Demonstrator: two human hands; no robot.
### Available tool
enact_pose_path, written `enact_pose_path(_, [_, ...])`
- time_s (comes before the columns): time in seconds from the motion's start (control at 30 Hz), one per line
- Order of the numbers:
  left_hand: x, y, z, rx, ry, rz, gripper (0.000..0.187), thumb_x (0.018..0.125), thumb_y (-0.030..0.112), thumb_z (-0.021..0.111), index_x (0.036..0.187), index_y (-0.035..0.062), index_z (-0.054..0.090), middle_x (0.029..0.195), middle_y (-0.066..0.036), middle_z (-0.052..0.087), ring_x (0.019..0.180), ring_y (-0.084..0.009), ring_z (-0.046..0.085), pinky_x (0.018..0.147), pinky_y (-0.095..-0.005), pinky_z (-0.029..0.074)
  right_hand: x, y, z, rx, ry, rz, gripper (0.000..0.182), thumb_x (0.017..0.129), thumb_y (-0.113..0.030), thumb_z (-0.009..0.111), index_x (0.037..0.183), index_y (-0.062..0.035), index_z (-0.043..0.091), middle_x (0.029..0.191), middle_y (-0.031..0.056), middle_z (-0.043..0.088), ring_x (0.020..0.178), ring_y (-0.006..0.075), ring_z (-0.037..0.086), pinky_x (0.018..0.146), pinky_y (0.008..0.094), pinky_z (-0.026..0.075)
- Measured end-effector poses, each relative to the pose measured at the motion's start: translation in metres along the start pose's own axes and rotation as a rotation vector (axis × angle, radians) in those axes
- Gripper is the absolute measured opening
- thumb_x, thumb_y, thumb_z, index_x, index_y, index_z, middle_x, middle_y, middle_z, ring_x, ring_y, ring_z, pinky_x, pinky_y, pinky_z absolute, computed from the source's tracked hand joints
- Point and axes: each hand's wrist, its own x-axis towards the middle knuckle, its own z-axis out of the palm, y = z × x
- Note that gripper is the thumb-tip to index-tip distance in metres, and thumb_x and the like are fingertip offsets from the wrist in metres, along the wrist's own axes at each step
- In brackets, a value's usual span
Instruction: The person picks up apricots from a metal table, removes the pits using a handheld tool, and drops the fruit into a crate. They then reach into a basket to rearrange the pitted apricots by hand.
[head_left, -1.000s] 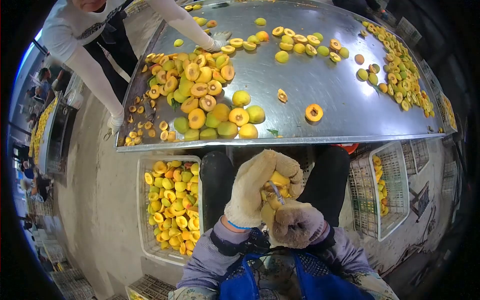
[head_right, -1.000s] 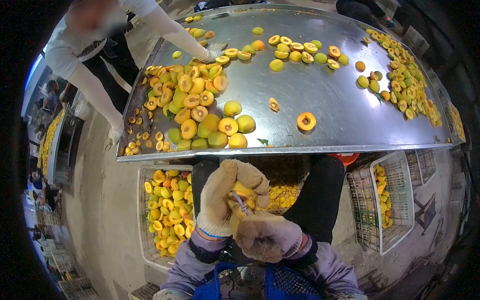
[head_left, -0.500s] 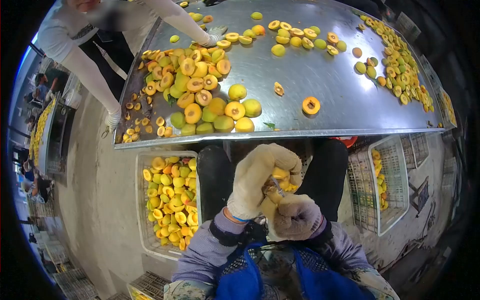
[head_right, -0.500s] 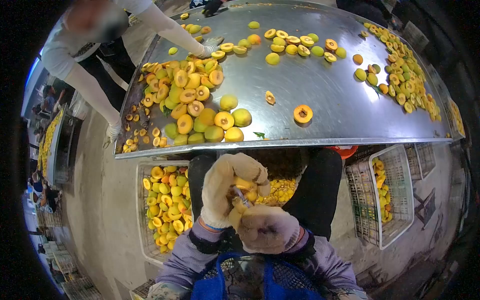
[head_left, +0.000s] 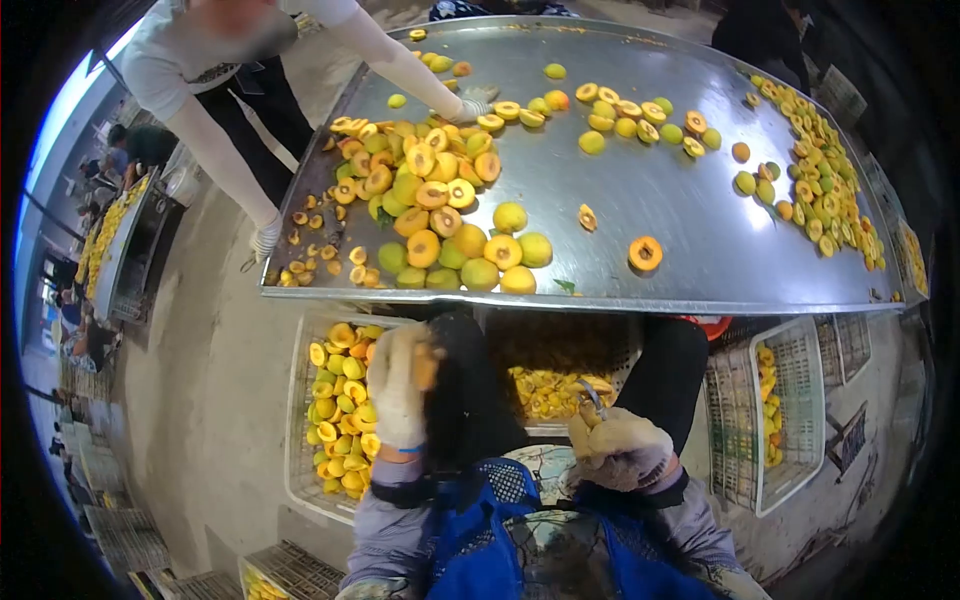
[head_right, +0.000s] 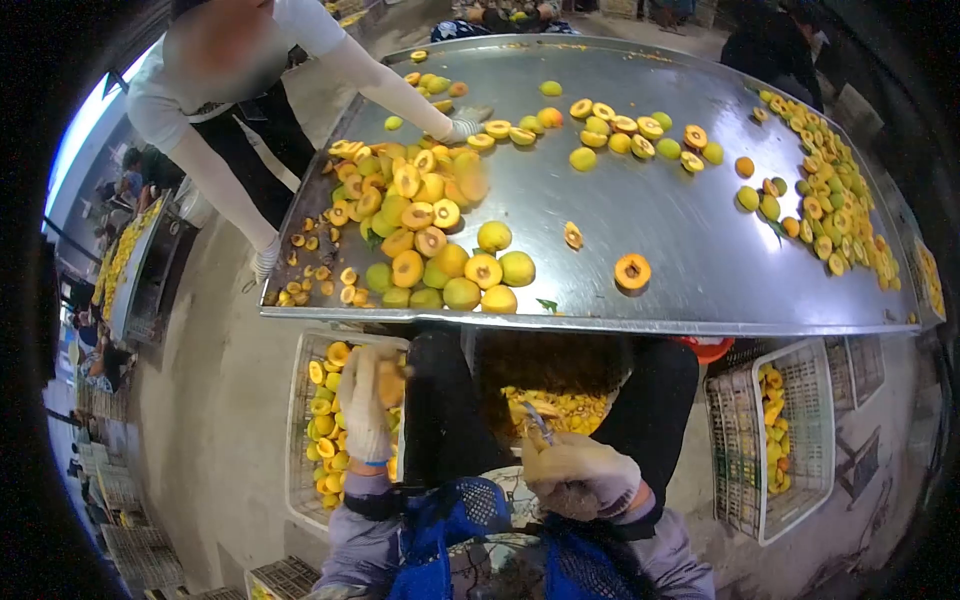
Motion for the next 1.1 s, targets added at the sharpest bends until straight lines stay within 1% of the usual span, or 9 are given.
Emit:
enact_pose_path(0.13, [-0.004,-0.044,-0.089,1.367,-0.008,0.459,0.030,0.080,0.027,0.068,0.104,0.0090,0.068,0.118,-0.019,0.058,0.107,-0.0361,0.057,0.090,-0.0409,0.048,0.014,0.007,-0.009,0.315,-0.054,0.688,0.021,0.087,-0.018,0.056,0.070,-0.0053,0.058,0.059,0.0027,0.055,0.048,0.0121,0.049,0.045,0.0259,0.036])
enact_pose_path(0.27, [-0.024,0.003,-0.036,0.374,-0.239,0.077,0.035,0.079,0.008,0.071,0.112,0.0027,0.062,0.119,-0.014,0.058,0.115,-0.0276,0.054,0.101,-0.0355,0.040,0.025,-0.008,0.017,0.056,-0.172,0.751,0.031,0.084,-0.026,0.056,0.060,-0.0073,0.054,0.046,0.0001,0.047,0.038,0.0113,0.043,0.039,0.0268,0.031])
enact_pose_path(0.33, [-0.035,0.017,-0.009,0.267,-0.578,0.271,0.039,0.081,0.012,0.071,0.117,0.0017,0.059,0.127,-0.016,0.053,0.123,-0.0282,0.048,0.105,-0.0368,0.038,0.027,-0.011,0.030,-0.078,-0.129,0.710,0.028,0.085,-0.026,0.055,0.064,-0.0068,0.054,0.047,0.0013,0.048,0.038,0.0120,0.044,0.038,0.0274,0.031])
enact_pose_path(0.63, [-0.054,0.032,0.049,0.515,-0.615,0.679,0.025,0.087,0.021,0.064,0.105,0.0037,0.063,0.107,-0.013,0.064,0.102,-0.0283,0.062,0.087,-0.0335,0.050,0.011,0.031,0.025,-0.964,-0.332,0.000,0.035,0.092,-0.038,0.049,0.103,-0.0065,0.060,0.078,0.0176,0.065,0.075,0.0357,0.064,0.068,0.0429,0.051])
enact_pose_path(0.77, [-0.020,0.029,0.042,0.454,-0.341,0.468,0.027,0.091,0.028,0.062,0.100,0.0029,0.064,0.100,-0.015,0.064,0.092,-0.0320,0.063,0.081,-0.0337,0.051,0.032,-0.008,0.034,-0.969,-0.129,0.477,0.041,0.088,-0.045,0.052,0.103,-0.0084,0.061,0.096,0.0196,0.066,0.087,0.0394,0.064,0.075,0.0447,0.051])
enact_pose_path(0.87, [0.036,-0.013,0.024,0.808,-0.331,0.748,0.030,0.084,0.035,0.065,0.091,0.0053,0.068,0.108,-0.012,0.061,0.105,-0.0322,0.056,0.089,-0.0375,0.046,0.054,0.044,-0.022,-0.811,0.027,0.406,0.038,0.088,-0.040,0.053,0.101,-0.0054,0.061,0.095,0.0208,0.067,0.090,0.0379,0.064,0.077,0.0418,0.051])
enact_pose_path(0.93, [0.067,-0.040,0.017,0.981,-0.213,0.949,0.025,0.081,0.033,0.066,0.085,0.0081,0.067,0.105,-0.010,0.060,0.104,-0.0331,0.054,0.090,-0.0425,0.043,0.083,0.045,-0.038,-0.457,0.059,0.186,0.011,0.088,-0.019,0.060,0.087,-0.0092,0.054,0.062,0.0004,0.051,0.046,0.0107,0.050,0.043,0.0277,0.041])
enact_pose_path(1.0, [0.093,-0.068,0.009,0.961,-0.460,0.663,0.024,0.080,0.034,0.066,0.086,0.0106,0.066,0.096,-0.009,0.060,0.096,-0.0309,0.054,0.085,-0.0430,0.043,0.114,0.063,-0.061,-0.467,0.218,0.402,0.014,0.086,-0.020,0.061,0.085,-0.0080,0.054,0.062,0.0030,0.053,0.047,0.0130,0.051,0.044,0.0305,0.044])
enact_pose_path(1.1, [0.120,-0.085,0.004,0.874,-0.633,0.646,0.024,0.083,0.035,0.065,0.092,0.0119,0.065,0.088,-0.006,0.060,0.092,-0.0284,0.053,0.081,-0.0395,0.043,0.149,0.121,-0.111,-0.792,0.247,0.030,0.015,0.085,-0.020,0.062,0.085,-0.0072,0.054,0.062,0.0049,0.055,0.047,0.0162,0.052,0.045,0.0321,0.046])
